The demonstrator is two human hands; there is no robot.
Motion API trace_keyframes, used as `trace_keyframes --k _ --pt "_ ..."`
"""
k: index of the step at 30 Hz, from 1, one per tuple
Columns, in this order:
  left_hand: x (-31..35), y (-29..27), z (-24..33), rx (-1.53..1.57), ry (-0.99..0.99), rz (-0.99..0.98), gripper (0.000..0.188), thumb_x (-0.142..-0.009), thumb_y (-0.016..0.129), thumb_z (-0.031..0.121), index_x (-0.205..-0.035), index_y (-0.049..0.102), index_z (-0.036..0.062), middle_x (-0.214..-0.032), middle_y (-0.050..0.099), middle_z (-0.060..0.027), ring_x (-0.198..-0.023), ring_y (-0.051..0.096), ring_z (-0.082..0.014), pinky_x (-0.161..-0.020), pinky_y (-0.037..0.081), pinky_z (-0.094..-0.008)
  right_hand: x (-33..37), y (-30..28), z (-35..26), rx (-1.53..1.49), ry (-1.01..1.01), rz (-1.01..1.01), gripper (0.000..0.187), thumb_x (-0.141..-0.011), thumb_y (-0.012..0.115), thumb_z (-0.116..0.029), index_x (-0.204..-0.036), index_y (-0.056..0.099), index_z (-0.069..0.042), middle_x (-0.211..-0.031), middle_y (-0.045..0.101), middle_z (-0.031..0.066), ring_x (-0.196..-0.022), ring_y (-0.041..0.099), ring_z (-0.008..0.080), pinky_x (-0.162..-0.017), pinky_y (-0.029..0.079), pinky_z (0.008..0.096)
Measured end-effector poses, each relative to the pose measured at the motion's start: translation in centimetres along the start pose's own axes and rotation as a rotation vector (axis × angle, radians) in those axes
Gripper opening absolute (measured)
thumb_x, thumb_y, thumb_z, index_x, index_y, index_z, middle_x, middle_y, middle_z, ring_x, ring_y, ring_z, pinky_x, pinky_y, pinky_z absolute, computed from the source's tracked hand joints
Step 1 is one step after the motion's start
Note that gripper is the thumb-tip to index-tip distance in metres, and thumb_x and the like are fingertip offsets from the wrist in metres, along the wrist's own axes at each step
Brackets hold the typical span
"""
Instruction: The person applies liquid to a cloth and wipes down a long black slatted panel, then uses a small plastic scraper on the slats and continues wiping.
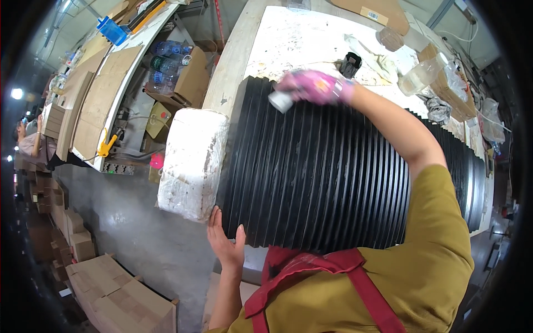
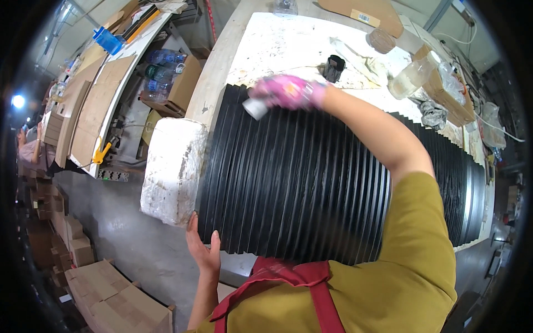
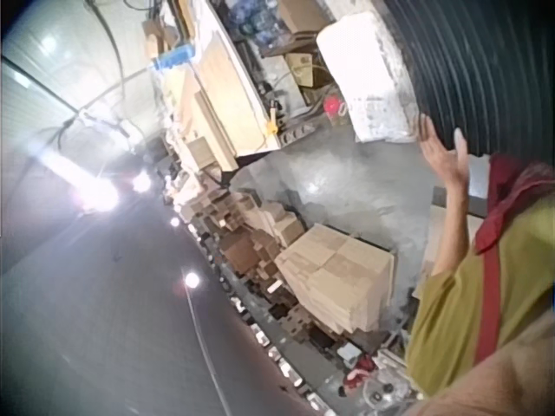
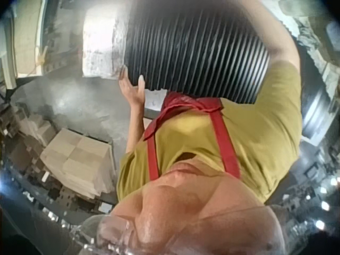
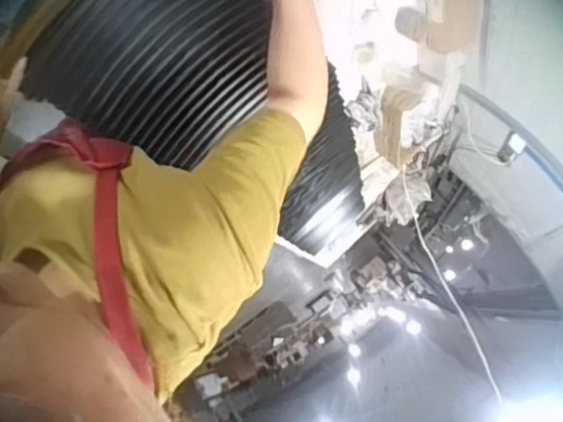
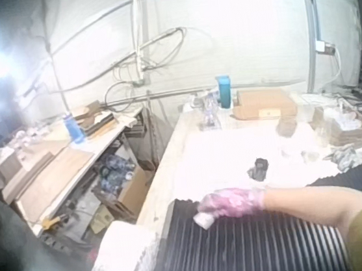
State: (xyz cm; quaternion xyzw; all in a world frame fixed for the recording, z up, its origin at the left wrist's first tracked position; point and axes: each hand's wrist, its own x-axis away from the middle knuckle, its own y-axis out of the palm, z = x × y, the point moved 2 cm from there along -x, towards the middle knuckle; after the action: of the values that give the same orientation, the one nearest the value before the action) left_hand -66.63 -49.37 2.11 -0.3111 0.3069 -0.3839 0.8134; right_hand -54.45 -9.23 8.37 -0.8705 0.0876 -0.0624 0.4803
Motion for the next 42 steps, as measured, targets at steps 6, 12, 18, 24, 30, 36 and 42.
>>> trace_keyframes --k 6,12,18,24,30,36,42 --pt "0.4 -0.4 0.1 0.003 -0.018 0.026 0.058 -0.077 0.066 0.012 -0.128 0.046 -0.0057 -0.132 0.049 -0.0206 -0.121 0.046 -0.0381 -0.103 0.033 -0.0457 8.7 -0.1 -3.9 -0.067 -0.17 -0.295 0.033 -0.085 0.061 -0.011 -0.117 0.059 -0.009 -0.116 0.061 0.0111 -0.106 0.062 0.0257 -0.093 0.052 0.0387" --pt "-0.2 0.2 0.1 -0.014 0.009 0.022 0.058 -0.076 0.067 0.013 -0.128 0.047 -0.0038 -0.131 0.051 -0.0194 -0.119 0.048 -0.0376 -0.102 0.035 -0.0446 -7.3 -0.9 -0.4 0.17 0.106 0.212 0.035 -0.094 0.049 -0.025 -0.125 0.053 -0.009 -0.111 0.061 0.0095 -0.09 0.063 0.0236 -0.078 0.055 0.0348" --pt "0.4 -0.2 -0.1 -0.061 -0.029 0.032 0.058 -0.077 0.067 0.018 -0.127 0.048 -0.0033 -0.13 0.051 -0.0189 -0.118 0.049 -0.0369 -0.099 0.036 -0.0435 -0.4 4.4 -6.1 0.226 -0.436 -0.059 0.032 -0.087 0.059 -0.017 -0.118 0.055 -0.008 -0.107 0.061 0.0117 -0.096 0.064 0.0248 -0.083 0.057 0.0353" --pt "0.0 0.1 0.3 -0.01 -0.04 0.049 0.056 -0.078 0.067 0.02 -0.126 0.05 -0.0024 -0.127 0.049 -0.0186 -0.113 0.05 -0.0371 -0.094 0.039 -0.0438 -3.4 1.0 -3.7 0.067 -0.181 0.126 0.031 -0.09 0.056 -0.018 -0.119 0.056 -0.008 -0.103 0.062 0.0118 -0.094 0.063 0.0259 -0.082 0.054 0.0361" --pt "0.5 0.0 -0.1 -0.005 -0.095 0.061 0.059 -0.075 0.072 0.022 -0.125 0.052 -0.0012 -0.119 0.048 -0.0215 -0.11 0.049 -0.0379 -0.093 0.041 -0.0434 -3.8 4.8 -6.1 0.433 -0.205 0.025 0.031 -0.085 0.063 -0.02 -0.115 0.059 -0.013 -0.099 0.064 0.0091 -0.093 0.064 0.0204 -0.083 0.054 0.0373" --pt "0.7 -0.2 0.3 0.084 -0.145 0.073 0.062 -0.075 0.072 0.017 -0.128 0.047 -0.0028 -0.125 0.048 -0.0209 -0.115 0.047 -0.0372 -0.097 0.037 -0.0432 -0.9 4.0 -7.2 0.131 -0.365 0.108 0.035 -0.084 0.063 -0.015 -0.118 0.057 -0.009 -0.104 0.063 0.0095 -0.092 0.065 0.0218 -0.08 0.055 0.0343" --pt "1.8 -1.2 -1.1 0.208 -0.062 0.005 0.066 -0.073 0.075 0.014 -0.129 0.046 -0.0024 -0.133 0.049 -0.0183 -0.122 0.045 -0.0355 -0.103 0.034 -0.0432 -5.9 4.4 -6.2 0.244 -0.13 0.154 0.027 -0.086 0.06 -0.011 -0.112 0.058 -0.006 -0.101 0.062 0.0149 -0.091 0.065 0.0259 -0.076 0.056 0.0371"
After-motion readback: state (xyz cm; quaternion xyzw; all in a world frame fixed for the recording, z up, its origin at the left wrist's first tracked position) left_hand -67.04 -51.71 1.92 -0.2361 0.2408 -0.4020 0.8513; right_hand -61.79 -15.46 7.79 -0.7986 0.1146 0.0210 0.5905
